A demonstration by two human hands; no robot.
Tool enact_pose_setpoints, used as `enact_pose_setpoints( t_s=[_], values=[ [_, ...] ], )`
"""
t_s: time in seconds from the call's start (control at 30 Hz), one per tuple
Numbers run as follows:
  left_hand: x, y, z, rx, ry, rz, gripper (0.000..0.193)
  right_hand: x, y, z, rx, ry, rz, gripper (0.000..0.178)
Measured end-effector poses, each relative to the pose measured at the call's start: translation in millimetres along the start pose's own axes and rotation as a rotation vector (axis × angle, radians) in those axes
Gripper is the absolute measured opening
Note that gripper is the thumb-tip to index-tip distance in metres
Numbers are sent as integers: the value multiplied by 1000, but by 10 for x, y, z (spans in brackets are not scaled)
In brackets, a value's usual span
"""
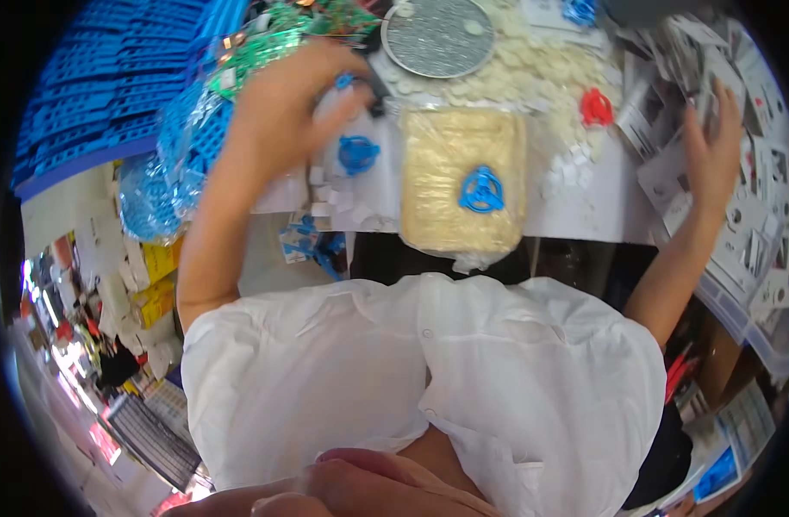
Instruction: Assembling a handheld electronic toy by installing a circuit board and internal components.
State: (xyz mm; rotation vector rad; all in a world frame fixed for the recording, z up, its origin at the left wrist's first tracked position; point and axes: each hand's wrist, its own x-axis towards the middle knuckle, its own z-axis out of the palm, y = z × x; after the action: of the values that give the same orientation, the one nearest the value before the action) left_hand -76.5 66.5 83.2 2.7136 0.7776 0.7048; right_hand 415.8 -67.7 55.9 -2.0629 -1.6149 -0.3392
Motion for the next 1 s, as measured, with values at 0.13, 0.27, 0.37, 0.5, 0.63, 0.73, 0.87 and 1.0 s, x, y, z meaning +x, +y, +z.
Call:
enact_pose_setpoints(
  t_s=[0.13, 0.27, 0.37, 0.5, 0.63, 0.73, 0.87, 1.0],
  values=[
    [306, -1183, -697, 244, -127, -662, 32, 18, 167, -166, 324, -50, 44, 55],
    [411, -2614, -647, 541, 98, -708, 41, -106, 224, -365, 469, 145, 266, 50],
    [704, -2657, -405, 549, 210, -736, 57, -132, -80, -517, 486, 350, 218, 51],
    [834, -3005, -242, 573, 221, -755, 40, -211, -566, -656, 658, 437, 138, 49],
    [853, -3394, -672, 500, 546, -722, 28, -647, -394, -996, 970, 461, 261, 54],
    [875, -2300, -1133, 217, 579, -529, 29, -1198, 53, -1204, 1425, 308, 396, 68],
    [258, -880, -1409, 31, 488, -576, 20, -2181, 775, -1025, 1440, -67, 434, 74],
    [-169, -224, -1078, -973, 340, -739, 20, -1712, -186, -854, 1425, -577, 92, 42]
  ],
)
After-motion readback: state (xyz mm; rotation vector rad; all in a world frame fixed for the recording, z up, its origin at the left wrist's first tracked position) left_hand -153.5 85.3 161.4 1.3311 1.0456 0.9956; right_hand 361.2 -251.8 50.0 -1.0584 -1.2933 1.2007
